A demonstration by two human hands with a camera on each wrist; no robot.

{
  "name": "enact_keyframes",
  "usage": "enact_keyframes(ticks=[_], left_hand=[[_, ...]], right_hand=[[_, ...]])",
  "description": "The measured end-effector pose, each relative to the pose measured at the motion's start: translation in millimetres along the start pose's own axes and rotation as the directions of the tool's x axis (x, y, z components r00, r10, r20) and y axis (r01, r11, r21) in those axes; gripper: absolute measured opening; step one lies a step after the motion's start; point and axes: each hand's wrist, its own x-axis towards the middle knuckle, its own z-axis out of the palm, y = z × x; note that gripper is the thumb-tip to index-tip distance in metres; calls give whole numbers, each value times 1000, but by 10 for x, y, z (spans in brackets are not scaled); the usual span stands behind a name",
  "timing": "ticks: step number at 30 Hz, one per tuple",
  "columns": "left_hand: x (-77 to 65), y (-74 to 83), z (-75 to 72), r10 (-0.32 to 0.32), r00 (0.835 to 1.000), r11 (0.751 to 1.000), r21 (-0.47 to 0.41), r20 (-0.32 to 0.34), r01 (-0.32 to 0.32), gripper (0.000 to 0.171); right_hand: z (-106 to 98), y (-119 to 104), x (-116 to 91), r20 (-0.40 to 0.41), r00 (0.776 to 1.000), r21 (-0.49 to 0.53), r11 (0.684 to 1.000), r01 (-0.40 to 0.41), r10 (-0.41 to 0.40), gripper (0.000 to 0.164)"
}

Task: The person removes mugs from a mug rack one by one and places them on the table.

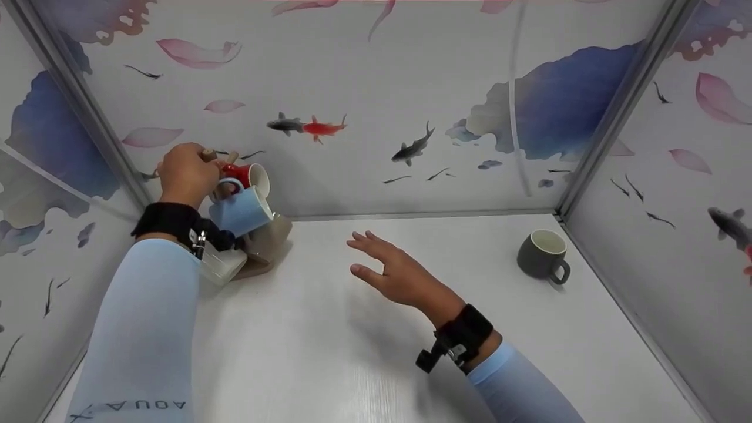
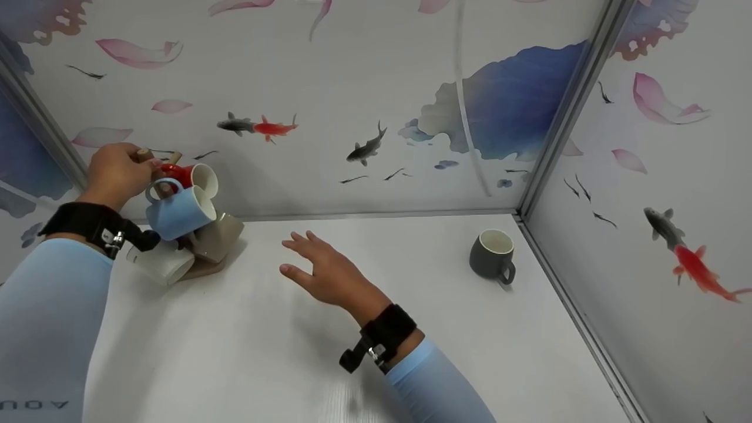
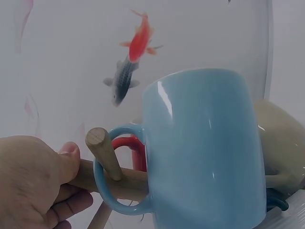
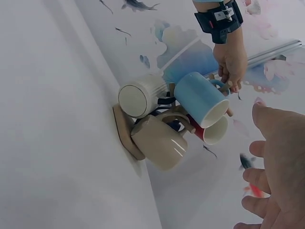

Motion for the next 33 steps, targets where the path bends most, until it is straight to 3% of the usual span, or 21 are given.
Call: enact_keyframes(ticks=[12,19,21,24,29,33], left_hand=[[-50,-58,-78,44,999,998,-49,32,-42,43],[-66,-63,-24,-6,999,990,-144,45,12,44],[-77,-87,11,-28,1000,983,-181,12,30,47],[-110,-153,86,-63,994,974,-224,-94,40,51],[-218,-282,256,-145,946,954,-293,-292,56,52],[-337,-403,412,-201,922,924,-377,-330,67,50]], right_hand=[[47,5,-45,7,1000,25,1000,-14,14,65],[25,8,-50,-7,1000,52,999,0,1,65],[18,3,-41,-10,1000,64,998,1,0,65],[6,-17,-28,-6,1000,69,998,10,-9,66],[-26,-34,-22,-13,1000,72,997,20,-19,66],[-43,-20,-28,-20,1000,80,997,23,-21,66]])
